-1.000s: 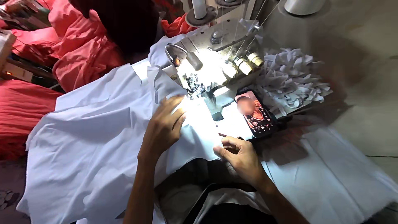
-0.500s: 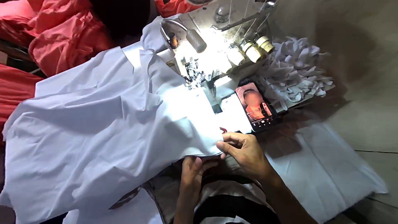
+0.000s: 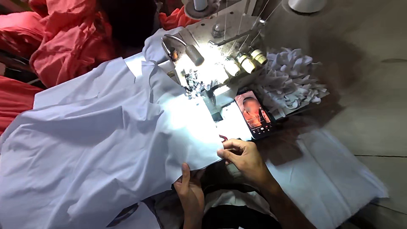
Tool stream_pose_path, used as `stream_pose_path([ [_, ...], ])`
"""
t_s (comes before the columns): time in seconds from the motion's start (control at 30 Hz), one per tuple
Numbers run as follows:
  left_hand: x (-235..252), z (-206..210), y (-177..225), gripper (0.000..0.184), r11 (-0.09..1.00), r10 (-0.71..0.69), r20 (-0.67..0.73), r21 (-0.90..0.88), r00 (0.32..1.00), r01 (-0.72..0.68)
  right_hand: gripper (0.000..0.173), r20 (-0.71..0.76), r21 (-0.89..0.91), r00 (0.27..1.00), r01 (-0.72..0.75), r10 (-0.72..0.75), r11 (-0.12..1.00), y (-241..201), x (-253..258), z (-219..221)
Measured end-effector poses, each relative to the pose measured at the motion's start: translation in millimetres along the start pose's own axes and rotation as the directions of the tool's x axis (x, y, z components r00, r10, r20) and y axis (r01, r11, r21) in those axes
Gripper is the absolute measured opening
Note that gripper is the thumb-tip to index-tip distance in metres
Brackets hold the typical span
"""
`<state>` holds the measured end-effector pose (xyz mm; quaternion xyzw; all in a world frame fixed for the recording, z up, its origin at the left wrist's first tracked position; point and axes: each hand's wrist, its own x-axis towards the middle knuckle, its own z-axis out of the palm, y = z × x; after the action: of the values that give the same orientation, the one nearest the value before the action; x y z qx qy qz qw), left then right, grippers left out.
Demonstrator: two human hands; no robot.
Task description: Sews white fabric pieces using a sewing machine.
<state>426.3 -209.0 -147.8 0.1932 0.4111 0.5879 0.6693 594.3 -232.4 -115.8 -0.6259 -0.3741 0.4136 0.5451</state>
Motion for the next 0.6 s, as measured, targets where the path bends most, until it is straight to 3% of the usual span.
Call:
stream_pose_path([
  [0.17, 0, 9, -9, 0.051, 0.978, -0.154, 0.300, -0.086, 0.941, 0.188, 0.011, 0.045, 0.043, 0.999, 0.011, -0.013, 0.999, -3, 0, -4],
  [0.3, 5, 26, -19, 0.050, 0.996, -0.091, 0.180, 0.014, 0.979, 0.089, 0.014, 0.111, -0.035, 0.994, 0.007, -0.003, 0.999, -10, 4, -15],
  [0.43, 6, 29, -21, 0.028, 0.997, -0.059, 0.148, 0.056, 0.987, 0.052, 0.018, 0.291, -0.277, 0.955, 0.134, -0.050, 0.951, -22, 15, -56],
  [0.47, 6, 28, -21, 0.022, 0.997, -0.048, 0.150, 0.065, 0.988, 0.038, 0.019, 0.255, -0.344, 0.964, 0.164, -0.076, 0.925, -30, 19, -73],
  [0.53, 8, 26, -23, 0.020, 0.996, -0.028, 0.152, 0.091, 0.988, 0.014, 0.020, 0.045, -0.421, 0.983, 0.182, -0.180, 0.889, -43, 27, -113],
  [0.6, 11, 23, -25, 0.025, 0.995, -0.019, 0.159, 0.100, 0.987, 0.003, 0.018, -0.168, -0.469, 0.936, 0.200, -0.309, 0.860, -51, 42, -154],
])
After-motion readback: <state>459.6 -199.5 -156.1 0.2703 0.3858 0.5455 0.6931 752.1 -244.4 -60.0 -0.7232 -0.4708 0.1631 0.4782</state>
